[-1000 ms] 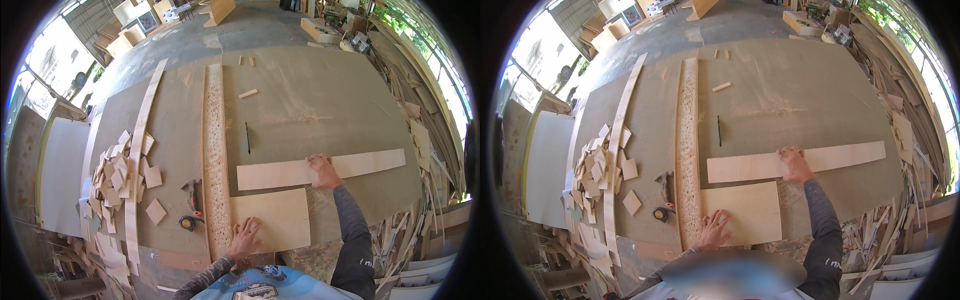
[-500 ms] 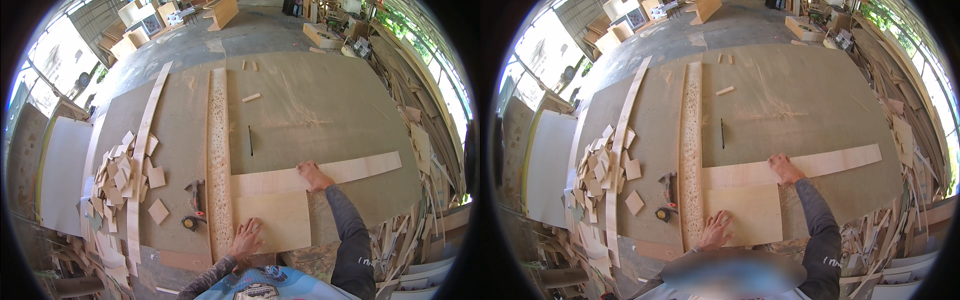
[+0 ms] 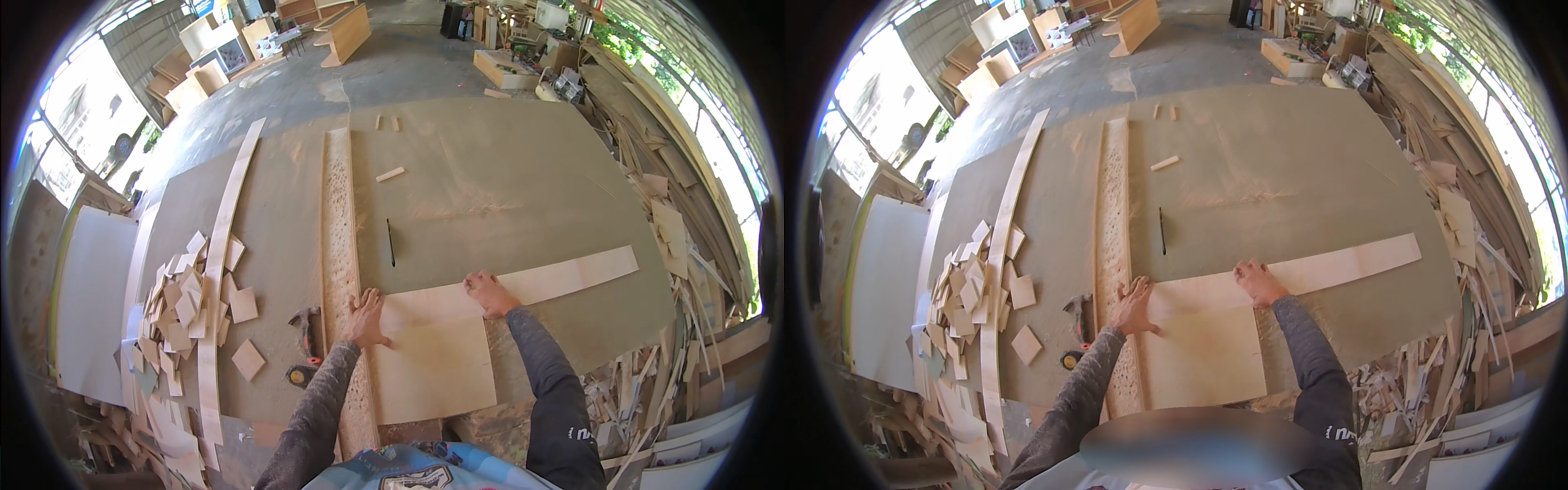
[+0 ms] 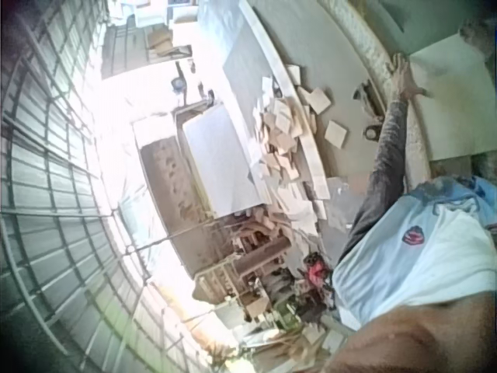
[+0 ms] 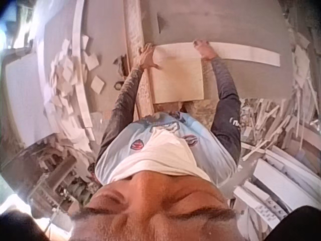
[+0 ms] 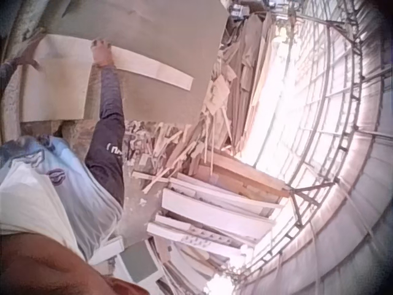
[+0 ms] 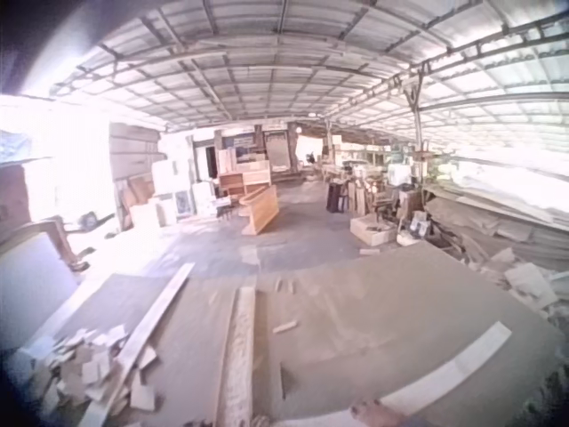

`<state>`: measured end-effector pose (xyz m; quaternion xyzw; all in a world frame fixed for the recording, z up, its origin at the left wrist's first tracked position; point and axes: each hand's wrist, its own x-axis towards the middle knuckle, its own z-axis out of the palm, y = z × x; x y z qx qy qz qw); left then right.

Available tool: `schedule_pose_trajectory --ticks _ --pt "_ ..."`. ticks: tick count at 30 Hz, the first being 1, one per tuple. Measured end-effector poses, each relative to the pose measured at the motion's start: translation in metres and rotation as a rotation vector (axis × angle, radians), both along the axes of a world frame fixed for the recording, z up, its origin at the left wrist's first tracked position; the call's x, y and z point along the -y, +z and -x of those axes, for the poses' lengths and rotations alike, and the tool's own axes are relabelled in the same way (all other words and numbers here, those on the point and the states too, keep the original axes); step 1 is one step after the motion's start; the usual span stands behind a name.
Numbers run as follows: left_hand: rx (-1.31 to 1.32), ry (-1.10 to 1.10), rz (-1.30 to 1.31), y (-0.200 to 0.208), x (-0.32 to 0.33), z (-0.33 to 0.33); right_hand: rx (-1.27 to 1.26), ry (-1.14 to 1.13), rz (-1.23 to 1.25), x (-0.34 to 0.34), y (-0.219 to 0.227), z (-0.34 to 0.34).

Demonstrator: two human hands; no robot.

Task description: The person positions several wooden boards on a table saw and uses the saw to cut the boards.

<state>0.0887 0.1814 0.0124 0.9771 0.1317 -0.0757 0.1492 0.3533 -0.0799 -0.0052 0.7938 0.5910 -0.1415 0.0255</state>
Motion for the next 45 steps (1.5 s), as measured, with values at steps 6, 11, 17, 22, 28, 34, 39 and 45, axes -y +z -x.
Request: schedule_pose_trajectory --ticks 6,11,17,22,28,34,39,45 --pt "-0.071 0.051 0.112 -0.028 -0.020 0.006 -0.083 -0.043 -0.143 0.008 -0.006 0.002" --pt "-0.036 0.042 0.091 -0.022 -0.015 0.004 0.038 -0.236 -0.407 0.045 -0.004 0.041" --pt "-0.067 0.030 0.137 -0.017 -0.018 0.006 -0.317 -0.221 -0.492 0.087 -0.009 0.237" --pt "-0.112 0.019 0.121 -0.002 -0.013 0.002 -0.274 -0.234 -0.395 0.103 -0.007 0.310" --pt "-0.195 -0.001 0.130 0.004 -0.015 -0.003 -0.263 -0.256 -0.450 0.105 -0.027 0.311" --pt "-0.166 -0.011 0.101 -0.023 -0.038 -0.009 -0.225 -0.282 -0.446 0.089 -0.027 0.303" --pt "-0.040 -0.124 0.135 -0.025 -0.071 -0.022 -0.222 -0.292 -0.491 0.068 -0.031 0.283" --pt "-0.099 -0.088 0.124 -0.013 -0.082 -0.051 -0.224 -0.307 -0.498 0.047 -0.034 0.261"
